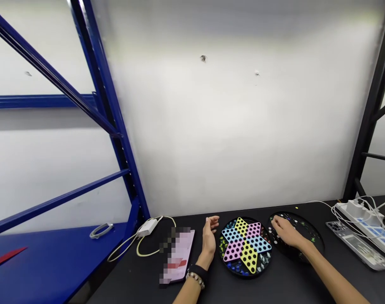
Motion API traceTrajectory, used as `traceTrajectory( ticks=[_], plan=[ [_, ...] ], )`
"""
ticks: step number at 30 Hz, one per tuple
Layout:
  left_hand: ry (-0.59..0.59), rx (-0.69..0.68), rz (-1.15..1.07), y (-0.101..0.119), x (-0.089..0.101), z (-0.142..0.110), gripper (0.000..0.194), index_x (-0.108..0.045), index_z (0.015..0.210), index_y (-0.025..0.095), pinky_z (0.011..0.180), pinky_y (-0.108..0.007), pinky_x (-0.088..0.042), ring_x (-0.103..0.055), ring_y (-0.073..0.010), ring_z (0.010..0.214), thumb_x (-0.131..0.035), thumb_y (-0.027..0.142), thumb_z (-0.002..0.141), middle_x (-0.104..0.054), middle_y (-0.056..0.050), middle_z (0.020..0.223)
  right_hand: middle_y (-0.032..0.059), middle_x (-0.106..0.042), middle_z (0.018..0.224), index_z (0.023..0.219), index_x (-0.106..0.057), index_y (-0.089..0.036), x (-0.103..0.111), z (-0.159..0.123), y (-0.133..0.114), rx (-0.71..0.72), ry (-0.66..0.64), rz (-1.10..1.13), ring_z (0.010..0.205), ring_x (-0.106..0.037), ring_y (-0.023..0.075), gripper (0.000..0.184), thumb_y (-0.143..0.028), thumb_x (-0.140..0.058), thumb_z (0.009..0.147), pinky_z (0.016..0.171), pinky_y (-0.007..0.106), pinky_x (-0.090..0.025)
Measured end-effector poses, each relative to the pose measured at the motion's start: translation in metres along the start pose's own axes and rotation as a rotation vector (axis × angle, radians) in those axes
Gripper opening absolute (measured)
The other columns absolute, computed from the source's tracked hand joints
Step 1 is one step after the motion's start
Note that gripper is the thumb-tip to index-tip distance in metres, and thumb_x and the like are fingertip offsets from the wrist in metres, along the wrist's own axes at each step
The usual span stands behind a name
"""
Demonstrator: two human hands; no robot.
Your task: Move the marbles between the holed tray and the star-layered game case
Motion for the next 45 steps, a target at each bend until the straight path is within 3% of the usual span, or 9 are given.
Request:
traceTrajectory(
  ticks=[5,10,15,21,25,31,35,40,45],
  plan=[
    [-0.004,0.005,0.001,0.003,0.0,-0.001,0.08,-0.071,0.089,0.019,0.082,-0.044,-0.048,-0.065,-0.0306,0.094,-0.034,0.088,0.074,-0.072,-0.013,0.102,0.0028,-0.058,0.073,0.074,-0.043,-0.024,0.009,0.026,0.022,-0.16,0.133,-0.025,0.07,-0.054,0.0179,0.027,-0.026,-0.024,0.093,0.064,0.027,-0.037],
    [-0.008,0.001,0.015,0.006,0.001,-0.005,0.079,-0.07,0.089,0.019,0.083,-0.045,-0.048,-0.065,-0.0311,0.095,-0.036,0.088,0.074,-0.071,-0.014,0.102,0.006,-0.063,0.083,0.095,-0.05,-0.021,-0.005,0.029,0.013,-0.169,0.084,-0.016,0.081,-0.062,0.0221,0.01,-0.028,-0.044,0.093,0.073,0.031,-0.04],
    [-0.01,-0.01,0.028,0.007,0.0,-0.007,0.078,-0.07,0.088,0.02,0.084,-0.044,-0.049,-0.065,-0.0307,0.096,-0.033,0.087,0.077,-0.072,-0.013,0.103,0.0057,-0.06,0.075,0.086,-0.049,-0.02,-0.013,0.027,0.005,-0.21,0.076,0.157,0.079,-0.063,0.0231,0.007,-0.026,-0.051,0.087,0.07,0.031,-0.043],
    [-0.016,-0.01,0.031,0.006,-0.002,-0.004,0.078,-0.071,0.087,0.02,0.082,-0.044,-0.049,-0.065,-0.0303,0.094,-0.034,0.088,0.076,-0.072,-0.013,0.102,-0.0079,-0.036,0.06,0.08,-0.038,-0.025,0.029,0.022,0.008,-0.23,0.162,0.659,0.041,-0.03,0.0092,0.028,-0.049,-0.027,0.088,0.042,0.022,-0.026],
    [-0.021,-0.008,0.035,0.004,-0.003,-0.002,0.079,-0.071,0.09,0.019,0.082,-0.044,-0.049,-0.065,-0.03,0.094,-0.033,0.087,0.076,-0.072,-0.013,0.103,-0.0091,-0.035,0.056,0.073,-0.038,-0.025,0.048,-0.001,0.015,-0.247,0.127,0.867,0.04,-0.021,0.0071,0.037,-0.061,-0.041,0.084,0.039,0.022,-0.018],
    [-0.021,-0.018,0.047,0.004,-0.003,-0.002,0.079,-0.071,0.09,0.018,0.081,-0.043,-0.049,-0.065,-0.0298,0.093,-0.033,0.086,0.076,-0.072,-0.013,0.103,0.0002,-0.057,0.064,0.07,-0.05,-0.023,0.051,-0.057,0.03,-0.119,0.011,0.103,0.066,-0.054,0.0185,0.034,-0.051,-0.049,0.088,0.061,0.028,-0.036],
    [-0.031,-0.033,0.058,0.005,-0.003,-0.003,0.075,-0.07,0.088,0.02,0.081,-0.042,-0.049,-0.065,-0.0293,0.093,-0.035,0.085,0.077,-0.072,-0.012,0.102,0.0036,-0.064,0.075,0.078,-0.052,-0.026,0.042,-0.088,0.029,-0.142,-0.097,-0.213,0.074,-0.059,0.0248,0.023,-0.046,-0.051,0.088,0.066,0.032,-0.036],
    [-0.039,-0.039,0.079,0.007,-0.004,-0.004,0.077,-0.07,0.088,0.02,0.081,-0.042,-0.049,-0.065,-0.0296,0.093,-0.033,0.086,0.076,-0.072,-0.012,0.102,0.0013,-0.06,0.068,0.068,-0.046,-0.024,0.042,-0.082,0.026,-0.13,-0.086,-0.001,0.068,-0.055,0.0202,0.03,-0.047,-0.052,0.087,0.062,0.028,-0.036],
    [-0.048,-0.035,0.087,0.008,-0.004,-0.004,0.078,-0.07,0.089,0.02,0.081,-0.044,-0.049,-0.065,-0.0306,0.095,-0.034,0.087,0.075,-0.072,-0.013,0.103,-0.0015,-0.055,0.062,0.071,-0.039,-0.025,0.075,-0.051,0.069,-0.296,0.177,0.085,0.063,-0.053,0.0179,0.023,-0.035,-0.038,0.091,0.059,0.027,-0.036]
  ],
)
Point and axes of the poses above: each hand's wrist, its own z-axis towards the middle knuckle, its own x-axis out of the back of the hand, y = z × x, the point moved 5 cm from there along z, towards the middle knuckle
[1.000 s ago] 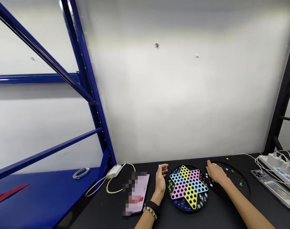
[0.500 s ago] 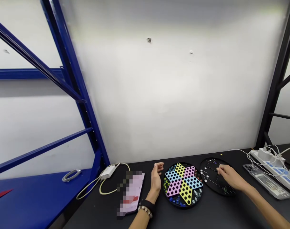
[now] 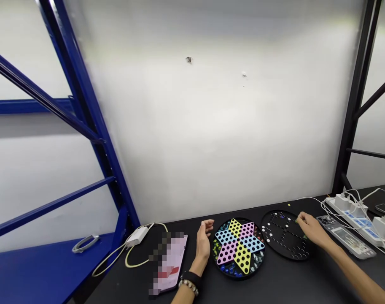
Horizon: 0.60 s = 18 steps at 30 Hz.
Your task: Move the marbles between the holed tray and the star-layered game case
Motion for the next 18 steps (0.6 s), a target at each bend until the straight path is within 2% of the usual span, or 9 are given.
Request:
traceTrajectory(
  ticks=[3,8,10,13,18],
  plan=[
    [-0.002,0.001,-0.002,0.0,0.0,0.0,0.079,-0.07,0.088,0.02,0.082,-0.044,-0.049,-0.065,-0.0308,0.094,-0.034,0.088,0.074,-0.072,-0.013,0.102,0.0029,-0.063,0.073,0.082,-0.045,-0.024,0.006,0.018,0.013,-0.063,0.025,-0.264,0.07,-0.061,0.0213,0.018,-0.03,-0.034,0.093,0.063,0.029,-0.038],
    [0.007,0.0,0.0,0.002,0.001,-0.001,0.08,-0.071,0.087,0.02,0.082,-0.045,-0.05,-0.066,-0.0308,0.093,-0.034,0.089,0.074,-0.072,-0.013,0.101,0.0154,-0.07,0.094,0.112,-0.051,-0.017,-0.018,0.022,0.004,0.025,-0.1,-0.628,0.086,-0.07,0.0313,0.027,-0.028,-0.031,0.097,0.071,0.036,-0.042],
    [0.012,-0.002,0.004,0.003,0.001,-0.002,0.08,-0.071,0.087,0.02,0.082,-0.045,-0.05,-0.066,-0.0308,0.093,-0.033,0.089,0.074,-0.072,-0.013,0.101,0.0187,-0.071,0.096,0.117,-0.052,-0.014,-0.025,0.021,-0.001,0.055,-0.121,-0.681,0.089,-0.07,0.0344,0.031,-0.025,-0.03,0.097,0.072,0.038,-0.043],
    [0.01,-0.006,0.009,0.003,0.0,-0.002,0.079,-0.071,0.087,0.02,0.082,-0.045,-0.05,-0.065,-0.0303,0.092,-0.033,0.088,0.075,-0.072,-0.013,0.101,0.0207,-0.071,0.096,0.114,-0.053,-0.012,-0.028,0.019,-0.004,0.065,-0.119,-0.712,0.088,-0.071,0.0358,0.031,-0.023,-0.029,0.097,0.071,0.039,-0.043],
    [0.002,-0.007,0.009,0.002,-0.002,-0.003,0.077,-0.071,0.087,0.021,0.081,-0.044,-0.051,-0.065,-0.0299,0.092,-0.034,0.087,0.076,-0.072,-0.013,0.101,0.018,-0.072,0.09,0.109,-0.053,-0.013,-0.027,0.008,-0.007,0.08,-0.061,-0.763,0.085,-0.071,0.0352,0.028,-0.024,-0.03,0.097,0.069,0.037,-0.043]
  ],
)
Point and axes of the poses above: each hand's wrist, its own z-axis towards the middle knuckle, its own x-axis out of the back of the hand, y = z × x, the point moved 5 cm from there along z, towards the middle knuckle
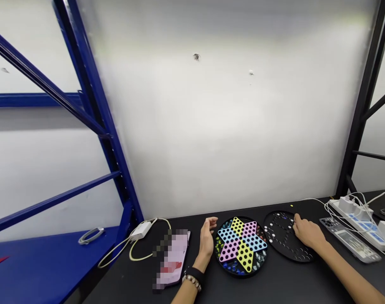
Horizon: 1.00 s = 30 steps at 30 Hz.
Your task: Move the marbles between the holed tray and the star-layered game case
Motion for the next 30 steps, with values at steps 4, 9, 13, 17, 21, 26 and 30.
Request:
traceTrajectory(
  ticks=[4,9,13,17,21,26,30],
  plan=[
    [-0.007,-0.007,-0.002,0.001,-0.001,-0.001,0.076,-0.071,0.087,0.021,0.083,-0.043,-0.05,-0.065,-0.0298,0.094,-0.034,0.086,0.076,-0.071,-0.012,0.103,0.0144,-0.072,0.084,0.104,-0.053,-0.016,0.0,-0.01,-0.001,-0.046,0.057,-0.027,0.079,-0.071,0.0335,0.026,-0.029,-0.032,0.098,0.067,0.035,-0.042],
    [-0.015,-0.014,0.005,0.004,-0.001,-0.003,0.077,-0.071,0.087,0.02,0.082,-0.044,-0.05,-0.064,-0.0303,0.094,-0.033,0.086,0.077,-0.071,-0.013,0.104,0.014,-0.071,0.081,0.098,-0.055,-0.018,0.0,-0.013,-0.004,-0.016,0.077,-0.064,0.078,-0.072,0.0331,0.025,-0.03,-0.034,0.099,0.066,0.035,-0.043],
    [-0.021,-0.023,0.016,0.006,-0.001,-0.003,0.077,-0.071,0.088,0.02,0.082,-0.044,-0.05,-0.065,-0.0305,0.093,-0.032,0.086,0.077,-0.071,-0.014,0.104,0.0147,-0.071,0.08,0.099,-0.055,-0.017,0.0,-0.013,-0.005,0.006,0.094,-0.037,0.077,-0.071,0.0337,0.025,-0.029,-0.034,0.099,0.065,0.035,-0.043],
    [-0.032,-0.033,0.033,0.006,0.0,-0.002,0.077,-0.071,0.089,0.019,0.083,-0.046,-0.051,-0.065,-0.0306,0.093,-0.032,0.085,0.078,-0.072,-0.014,0.104,0.0158,-0.072,0.085,0.1,-0.054,-0.016,0.001,-0.014,-0.005,-0.021,0.074,-0.012,0.079,-0.071,0.0342,0.025,-0.026,-0.031,0.098,0.066,0.036,-0.043],
    [-0.04,-0.037,0.045,0.006,-0.001,-0.003,0.077,-0.071,0.089,0.019,0.083,-0.046,-0.051,-0.065,-0.0303,0.094,-0.03,0.084,0.079,-0.072,-0.013,0.103,0.0165,-0.072,0.085,0.106,-0.053,-0.013,0.003,-0.014,-0.004,-0.044,0.05,0.009,0.08,-0.071,0.0348,0.029,-0.024,-0.027,0.098,0.065,0.037,-0.043],
    [-0.035,-0.038,0.05,0.006,-0.002,-0.004,0.074,-0.07,0.089,0.02,0.084,-0.046,-0.052,-0.065,-0.0296,0.094,-0.029,0.081,0.081,-0.071,-0.013,0.104,0.0163,-0.072,0.085,0.109,-0.055,-0.012,0.004,-0.014,-0.006,-0.029,0.037,-0.02,0.082,-0.071,0.0353,0.031,-0.026,-0.029,0.098,0.066,0.037,-0.044],
    [-0.038,-0.044,0.051,0.006,-0.002,-0.004,0.073,-0.07,0.089,0.019,0.084,-0.046,-0.052,-0.065,-0.0293,0.095,-0.029,0.079,0.082,-0.071,-0.013,0.104,0.0153,-0.071,0.085,0.1,-0.061,-0.015,0.01,-0.016,-0.01,-0.011,0.067,-0.054,0.081,-0.071,0.0336,0.033,-0.031,-0.032,0.1,0.067,0.036,-0.045]
  ],
)
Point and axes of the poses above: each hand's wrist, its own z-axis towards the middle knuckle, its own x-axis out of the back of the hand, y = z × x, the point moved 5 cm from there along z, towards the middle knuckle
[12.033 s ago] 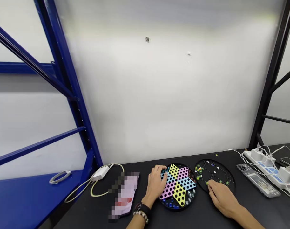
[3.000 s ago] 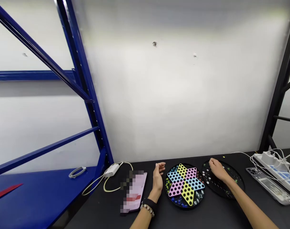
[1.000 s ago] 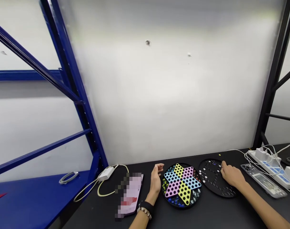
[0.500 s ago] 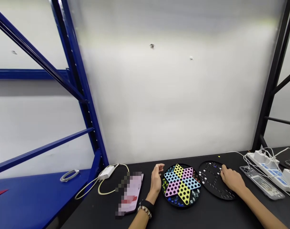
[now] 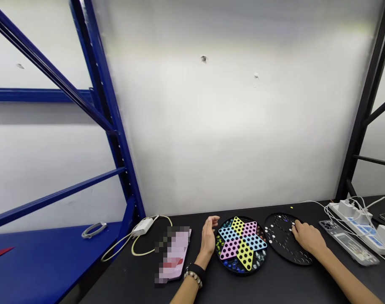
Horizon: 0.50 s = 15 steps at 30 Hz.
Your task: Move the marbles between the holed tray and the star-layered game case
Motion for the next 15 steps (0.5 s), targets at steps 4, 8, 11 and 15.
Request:
traceTrajectory(
  ticks=[4,8,11,15],
  plan=[
    [-0.005,-0.009,0.001,0.0,0.0,0.0,0.072,-0.07,0.089,0.019,0.083,-0.045,-0.052,-0.065,-0.0288,0.093,-0.03,0.079,0.082,-0.071,-0.013,0.104,0.013,-0.071,0.087,0.09,-0.066,-0.019,0.001,0.0,-0.003,0.037,-0.03,0.009,0.083,-0.071,0.0303,0.037,-0.03,-0.033,0.1,0.069,0.034,-0.045],
    [-0.007,-0.02,0.004,-0.001,0.0,0.0,0.071,-0.07,0.09,0.019,0.085,-0.046,-0.052,-0.065,-0.029,0.093,-0.029,0.077,0.084,-0.071,-0.012,0.102,0.0129,-0.07,0.085,0.081,-0.067,-0.019,-0.003,-0.002,-0.005,0.053,-0.026,0.093,0.082,-0.07,0.0283,0.041,-0.034,-0.034,0.099,0.069,0.033,-0.044],
    [-0.004,-0.036,0.004,-0.001,0.0,0.0,0.069,-0.07,0.089,0.02,0.089,-0.046,-0.051,-0.065,-0.0283,0.094,-0.029,0.076,0.085,-0.071,-0.012,0.101,0.0091,-0.067,0.076,0.072,-0.063,-0.02,-0.003,-0.004,-0.012,0.052,0.008,0.243,0.072,-0.066,0.0235,0.042,-0.038,-0.034,0.098,0.063,0.029,-0.04],
    [0.002,-0.044,0.002,0.0,0.001,0.0,0.067,-0.069,0.088,0.02,0.091,-0.046,-0.049,-0.064,-0.028,0.094,-0.029,0.075,0.086,-0.07,-0.011,0.099,-0.0008,-0.049,0.054,0.056,-0.046,-0.022,0.01,0.005,-0.044,0.1,0.089,0.554,0.051,-0.045,0.014,0.046,-0.043,-0.033,0.095,0.053,0.026,-0.029]
  ],
)
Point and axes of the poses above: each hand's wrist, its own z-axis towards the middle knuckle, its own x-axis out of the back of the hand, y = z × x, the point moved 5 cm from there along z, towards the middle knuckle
